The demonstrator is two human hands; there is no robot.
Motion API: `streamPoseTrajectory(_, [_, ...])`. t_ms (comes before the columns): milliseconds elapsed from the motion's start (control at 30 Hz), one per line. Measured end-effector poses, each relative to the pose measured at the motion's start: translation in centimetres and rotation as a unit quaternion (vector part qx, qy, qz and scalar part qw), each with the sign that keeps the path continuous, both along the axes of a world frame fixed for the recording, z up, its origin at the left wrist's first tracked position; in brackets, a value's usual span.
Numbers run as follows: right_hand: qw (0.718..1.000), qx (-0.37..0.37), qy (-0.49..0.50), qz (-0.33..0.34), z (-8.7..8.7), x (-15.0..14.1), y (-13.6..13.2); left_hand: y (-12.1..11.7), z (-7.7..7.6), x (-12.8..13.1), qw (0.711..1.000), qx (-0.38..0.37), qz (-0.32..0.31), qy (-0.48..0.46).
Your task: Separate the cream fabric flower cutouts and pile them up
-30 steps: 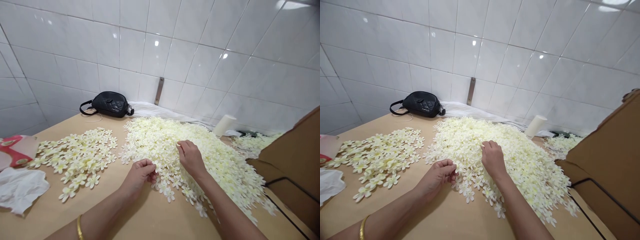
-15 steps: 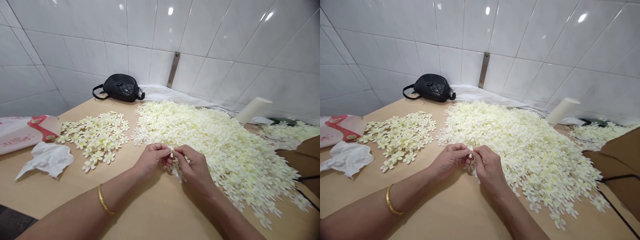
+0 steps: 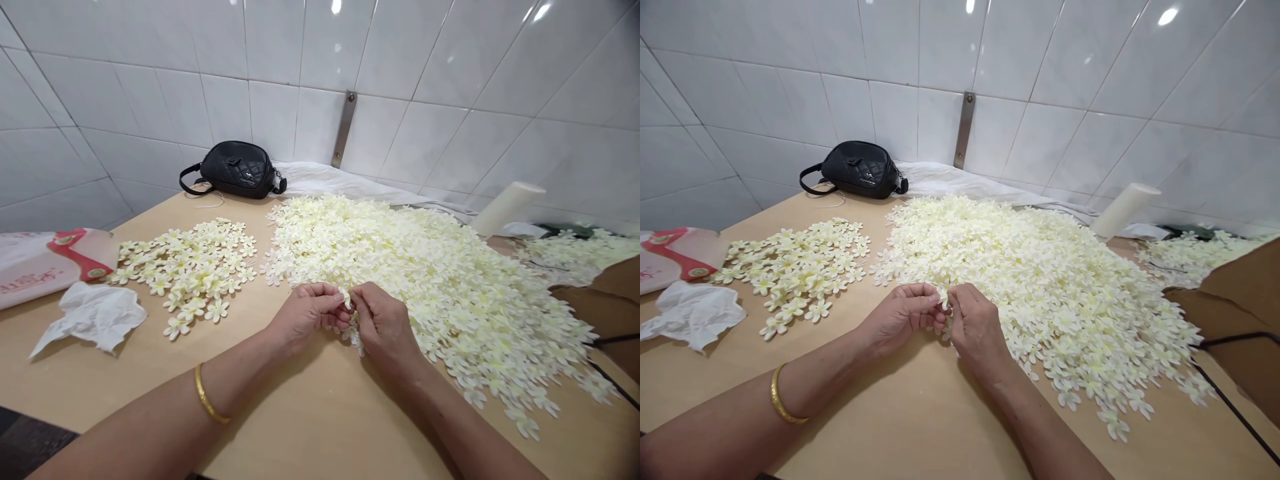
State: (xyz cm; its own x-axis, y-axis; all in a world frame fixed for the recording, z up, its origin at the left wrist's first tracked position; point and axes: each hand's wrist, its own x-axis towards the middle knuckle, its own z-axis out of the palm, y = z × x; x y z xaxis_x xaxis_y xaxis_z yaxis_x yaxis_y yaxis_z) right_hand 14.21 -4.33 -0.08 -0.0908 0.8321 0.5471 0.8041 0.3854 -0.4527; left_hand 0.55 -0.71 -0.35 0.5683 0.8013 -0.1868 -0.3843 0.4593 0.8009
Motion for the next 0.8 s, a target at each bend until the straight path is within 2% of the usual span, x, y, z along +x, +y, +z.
streamPoseTrajectory(267, [0.991,-0.069,0.107,0.041,0.56,-0.02,-0.32,0.27,0.32,-0.16,1.0,-0.005,0.013,-0.005])
streamPoseTrajectory(400, [0.98,-0.093,0.167,0.047,0.57,0.09,-0.44,0.32,0.11,-0.28,0.999,0.038,0.008,0.006])
streamPoseTrajectory(500, [0.962,-0.13,0.232,0.062,0.51,0.04,-0.51,0.13,0.19,-0.28,0.998,0.062,0.012,0.016])
streamPoseTrajectory(633, [0.924,-0.181,0.327,0.08,0.48,-0.16,-0.58,-0.04,0.43,-0.08,0.999,0.049,0.011,0.017])
streamPoseTrajectory(800, [0.924,-0.157,0.348,0.039,0.49,-0.47,-0.62,0.05,0.25,0.11,0.999,0.04,0.014,0.016])
